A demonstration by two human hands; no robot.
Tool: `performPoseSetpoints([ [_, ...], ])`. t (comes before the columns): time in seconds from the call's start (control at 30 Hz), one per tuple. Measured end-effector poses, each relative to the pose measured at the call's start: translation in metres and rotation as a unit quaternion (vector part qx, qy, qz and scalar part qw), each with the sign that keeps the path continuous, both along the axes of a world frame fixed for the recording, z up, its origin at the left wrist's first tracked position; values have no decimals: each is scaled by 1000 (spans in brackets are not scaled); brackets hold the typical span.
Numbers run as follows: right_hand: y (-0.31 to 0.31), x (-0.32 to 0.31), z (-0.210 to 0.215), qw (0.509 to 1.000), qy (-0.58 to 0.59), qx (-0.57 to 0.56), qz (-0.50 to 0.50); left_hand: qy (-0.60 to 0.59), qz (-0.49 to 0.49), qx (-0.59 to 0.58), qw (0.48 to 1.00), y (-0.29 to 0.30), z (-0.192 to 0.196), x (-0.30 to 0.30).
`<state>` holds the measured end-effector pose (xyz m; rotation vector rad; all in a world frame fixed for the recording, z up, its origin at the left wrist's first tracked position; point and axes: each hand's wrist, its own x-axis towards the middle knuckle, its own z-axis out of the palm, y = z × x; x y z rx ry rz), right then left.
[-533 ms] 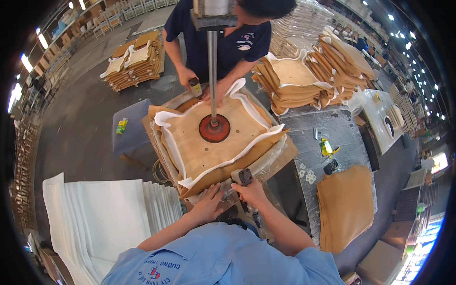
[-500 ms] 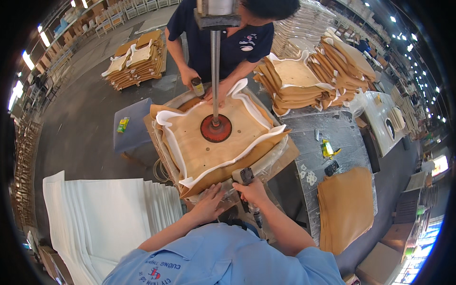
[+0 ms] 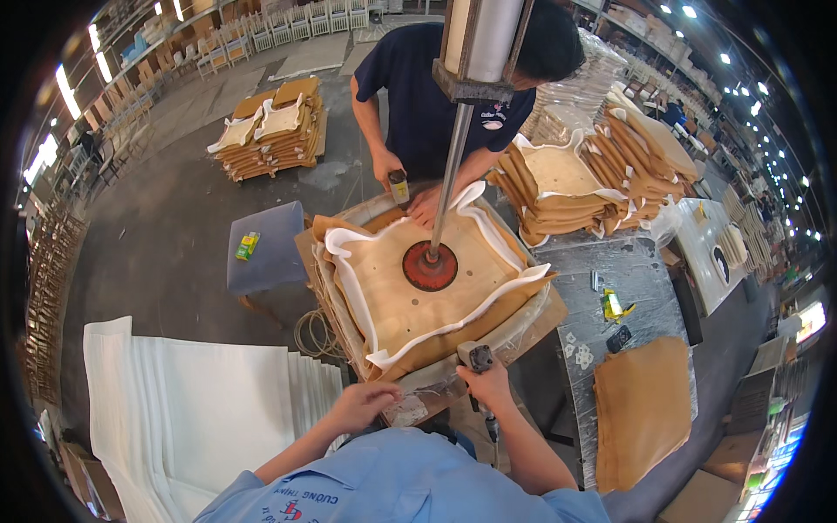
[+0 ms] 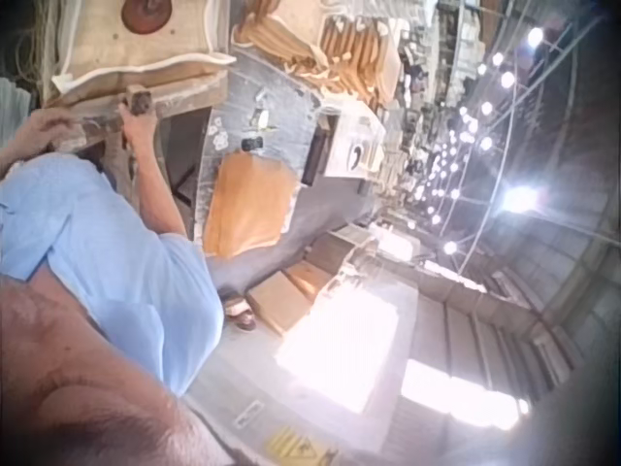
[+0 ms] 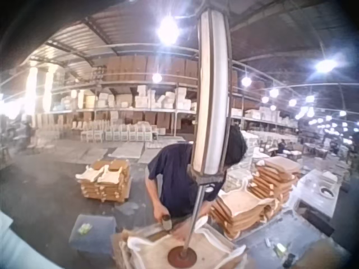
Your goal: The person assembles a chair seat by layering white fabric and brown material over a wooden base. They use a pneumatic staple gun to secure the layers to the underside of the seat while a coworker assists by applying adhesive and holding the materials in place.
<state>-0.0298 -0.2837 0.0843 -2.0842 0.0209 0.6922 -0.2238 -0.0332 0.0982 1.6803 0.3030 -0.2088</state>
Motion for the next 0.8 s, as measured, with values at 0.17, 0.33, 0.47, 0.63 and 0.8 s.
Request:
performPoseSetpoints([
  [0.17, 12, -10, 1, 1000, -26, 2, -13, 31, 194, -16, 980, 62, -3, 5],
  [0.33, 14, -20, -6, 999, -28, 11, -40, -34, 179, 200, 963, 79, -7, 34],
  [0.47, 17, -24, -5, 996, -63, 31, -46, -17, 119, 270, 955, 79, -22, 44],
  [0.63, 18, -28, -5, 994, -74, 58, -50, 20, 75, 266, 961, 75, -36, 37],
  [0.8, 15, -25, -5, 995, -73, 50, -49, 28, 39, 319, 946, 66, -35, 32],
])
